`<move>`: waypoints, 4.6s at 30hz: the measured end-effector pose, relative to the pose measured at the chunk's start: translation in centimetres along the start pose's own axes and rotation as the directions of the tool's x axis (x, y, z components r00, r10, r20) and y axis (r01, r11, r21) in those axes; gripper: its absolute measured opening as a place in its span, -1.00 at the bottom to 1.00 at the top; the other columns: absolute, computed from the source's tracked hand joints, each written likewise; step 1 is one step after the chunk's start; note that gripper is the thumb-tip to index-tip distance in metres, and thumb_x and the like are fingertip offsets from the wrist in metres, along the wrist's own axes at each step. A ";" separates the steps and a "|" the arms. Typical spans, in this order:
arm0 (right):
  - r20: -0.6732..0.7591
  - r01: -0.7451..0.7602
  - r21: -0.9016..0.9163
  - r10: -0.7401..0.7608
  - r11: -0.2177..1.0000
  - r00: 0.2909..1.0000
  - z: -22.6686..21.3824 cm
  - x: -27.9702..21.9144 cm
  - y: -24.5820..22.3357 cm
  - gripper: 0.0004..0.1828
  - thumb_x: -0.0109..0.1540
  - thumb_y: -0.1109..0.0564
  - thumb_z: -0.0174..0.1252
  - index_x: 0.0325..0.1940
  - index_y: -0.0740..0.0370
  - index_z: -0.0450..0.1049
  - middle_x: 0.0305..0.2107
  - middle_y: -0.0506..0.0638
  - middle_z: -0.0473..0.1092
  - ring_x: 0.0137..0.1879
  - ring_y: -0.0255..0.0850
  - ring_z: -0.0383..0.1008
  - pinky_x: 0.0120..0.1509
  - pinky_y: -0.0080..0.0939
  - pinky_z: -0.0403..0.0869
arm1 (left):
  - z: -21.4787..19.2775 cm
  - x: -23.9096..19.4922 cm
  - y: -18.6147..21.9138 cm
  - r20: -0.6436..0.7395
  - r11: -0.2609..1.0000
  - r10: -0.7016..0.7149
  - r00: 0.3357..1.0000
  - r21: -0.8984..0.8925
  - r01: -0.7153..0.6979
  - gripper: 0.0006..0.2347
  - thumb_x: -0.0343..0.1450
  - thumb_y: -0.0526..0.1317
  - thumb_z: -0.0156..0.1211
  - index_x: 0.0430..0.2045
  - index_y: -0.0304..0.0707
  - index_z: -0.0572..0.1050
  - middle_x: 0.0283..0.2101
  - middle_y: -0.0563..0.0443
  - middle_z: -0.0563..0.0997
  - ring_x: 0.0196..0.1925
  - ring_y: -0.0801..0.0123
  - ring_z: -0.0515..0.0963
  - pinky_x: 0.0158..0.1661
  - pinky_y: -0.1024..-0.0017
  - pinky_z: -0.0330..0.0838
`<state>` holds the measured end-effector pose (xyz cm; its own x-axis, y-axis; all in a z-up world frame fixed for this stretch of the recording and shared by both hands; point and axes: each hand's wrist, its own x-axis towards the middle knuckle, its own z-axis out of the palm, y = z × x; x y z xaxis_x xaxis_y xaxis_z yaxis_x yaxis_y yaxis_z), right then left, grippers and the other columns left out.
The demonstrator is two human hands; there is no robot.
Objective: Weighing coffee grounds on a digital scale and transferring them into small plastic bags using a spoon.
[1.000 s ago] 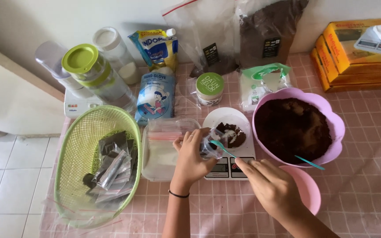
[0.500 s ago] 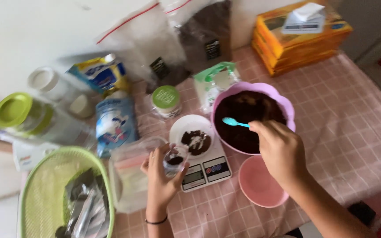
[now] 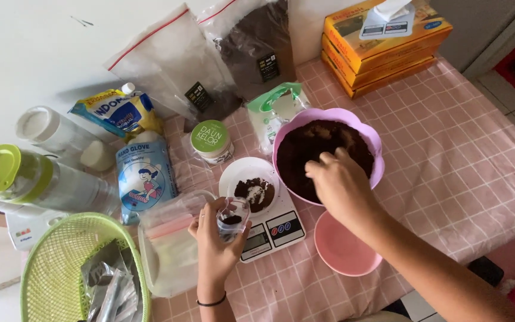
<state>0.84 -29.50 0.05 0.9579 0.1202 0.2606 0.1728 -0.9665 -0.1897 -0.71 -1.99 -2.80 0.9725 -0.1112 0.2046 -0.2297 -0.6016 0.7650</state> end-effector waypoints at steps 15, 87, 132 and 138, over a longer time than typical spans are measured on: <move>0.164 0.205 0.107 -0.220 0.973 0.961 4.5 1.7 -6.2 0.41 0.03 -0.43 0.48 0.59 0.26 -0.23 0.53 0.16 -0.08 0.61 0.16 -0.16 0.32 0.46 0.08 | -0.5 -0.1 0.6 -0.026 1.000 0.028 0.999 0.006 -0.028 -0.58 0.26 0.02 0.29 -0.03 -0.01 0.45 -0.14 0.24 0.57 -0.02 0.41 0.55 0.03 0.33 -0.01; 0.043 0.186 0.532 -0.246 0.826 0.968 -10.6 7.3 -5.8 0.27 -0.28 0.14 0.67 0.44 0.11 0.16 0.26 0.10 0.30 0.32 -0.13 0.43 0.39 -0.13 0.37 | 2.0 7.4 2.9 -0.114 0.948 0.264 0.958 -0.152 -0.279 -0.54 0.29 -0.13 0.39 0.05 -0.06 0.38 -0.04 0.22 0.57 0.04 0.41 0.58 0.07 0.30 -0.04; 0.030 0.360 0.411 -0.407 0.837 0.913 -8.4 7.5 -4.7 0.15 -0.23 0.11 0.63 0.39 0.09 0.24 0.19 0.09 0.32 0.25 -0.02 0.33 0.29 -0.09 0.32 | 2.8 6.1 1.9 0.030 0.943 0.201 0.979 -0.275 -0.186 -0.29 0.20 0.00 0.43 0.25 -0.04 0.24 0.24 0.20 0.49 0.28 0.40 0.53 0.14 0.22 -0.11; 0.025 0.437 0.358 -0.476 0.825 0.879 -8.1 7.6 -4.7 0.11 -0.15 0.08 0.60 0.41 0.15 0.22 0.21 0.08 0.30 0.31 0.04 0.26 0.39 -0.02 0.25 | 2.2 6.1 2.5 0.030 0.942 0.186 0.982 -0.291 -0.169 -0.32 0.19 -0.01 0.41 0.22 -0.01 0.27 0.10 0.18 0.58 0.23 0.41 0.55 0.13 0.30 -0.09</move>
<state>5.49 -25.88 10.63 0.7655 0.5713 0.2958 0.6430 -0.6640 -0.3816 4.70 -5.96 -0.98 0.9136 -0.2444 0.3250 -0.3920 -0.3172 0.8636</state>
